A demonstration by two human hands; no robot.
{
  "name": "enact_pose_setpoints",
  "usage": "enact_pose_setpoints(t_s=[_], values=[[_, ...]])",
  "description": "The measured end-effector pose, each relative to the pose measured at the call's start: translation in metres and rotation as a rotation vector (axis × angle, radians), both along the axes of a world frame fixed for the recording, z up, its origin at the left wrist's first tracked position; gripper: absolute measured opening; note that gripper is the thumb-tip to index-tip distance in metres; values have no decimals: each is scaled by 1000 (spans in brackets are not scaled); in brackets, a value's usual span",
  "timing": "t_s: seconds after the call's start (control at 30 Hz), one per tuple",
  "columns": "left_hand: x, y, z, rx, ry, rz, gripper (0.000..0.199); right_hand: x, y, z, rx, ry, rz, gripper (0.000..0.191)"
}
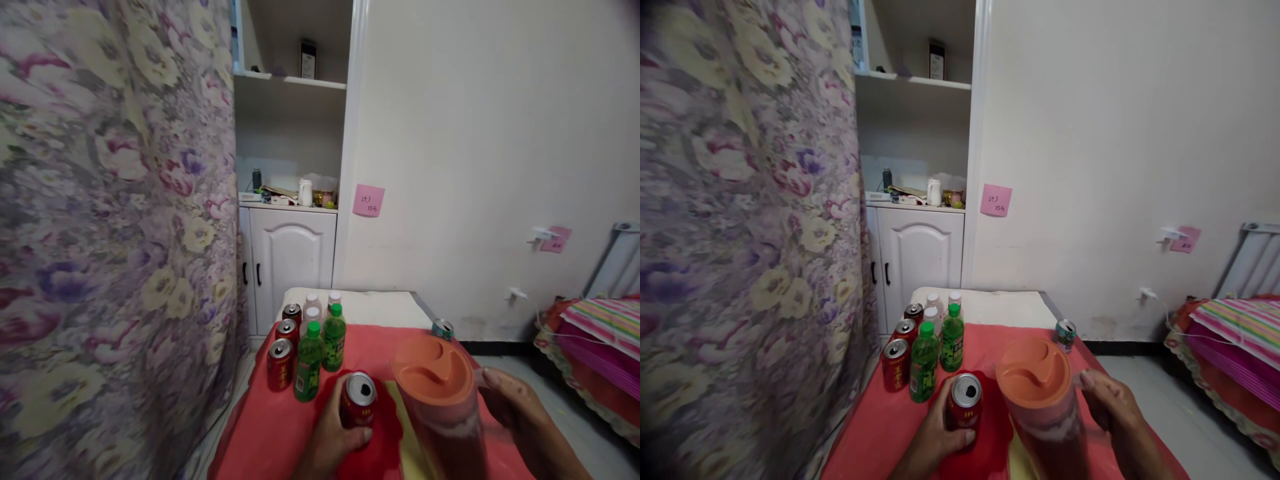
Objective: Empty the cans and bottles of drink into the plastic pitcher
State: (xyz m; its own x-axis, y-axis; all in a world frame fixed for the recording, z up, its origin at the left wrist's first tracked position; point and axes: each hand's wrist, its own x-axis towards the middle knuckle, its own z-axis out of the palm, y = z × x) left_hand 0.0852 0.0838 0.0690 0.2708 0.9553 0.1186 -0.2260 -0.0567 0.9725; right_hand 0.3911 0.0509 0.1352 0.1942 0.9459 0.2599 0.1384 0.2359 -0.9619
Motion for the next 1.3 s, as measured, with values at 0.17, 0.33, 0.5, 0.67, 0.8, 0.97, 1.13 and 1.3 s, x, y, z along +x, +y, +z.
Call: enact_pose_setpoints(t_s=[0.17, 0.33, 0.5, 0.67, 0.8, 0.97, 1.13, 1.3], values=[[0, -8, 6, 23, -22, -2, 77, -11, -13, 16, -64, -8, 23, 51], [-2, -8, -2, 24, -36, 2, 80, -23, -16, 27, -125, -68, 30, 56], [-2, -8, -2, 46, -7, 37, 77, -33, -15, 32, -181, -108, 43, 64], [-3, -10, 3, 34, 6, 48, 76, -36, -15, 35, -156, -151, 43, 63], [-2, -11, 2, 36, -34, 25, 75, -35, -12, 35, -168, -170, 57, 63], [0, -13, 4, 21, -35, 13, 75, -36, -11, 38, -185, -207, 63, 65], [-1, -14, 4, 17, -42, 15, 75, -39, -12, 41, -192, -226, 57, 65], [0, -12, -4, 33, -42, 2, 75, -39, -11, 40, -178, -235, 55, 65]])
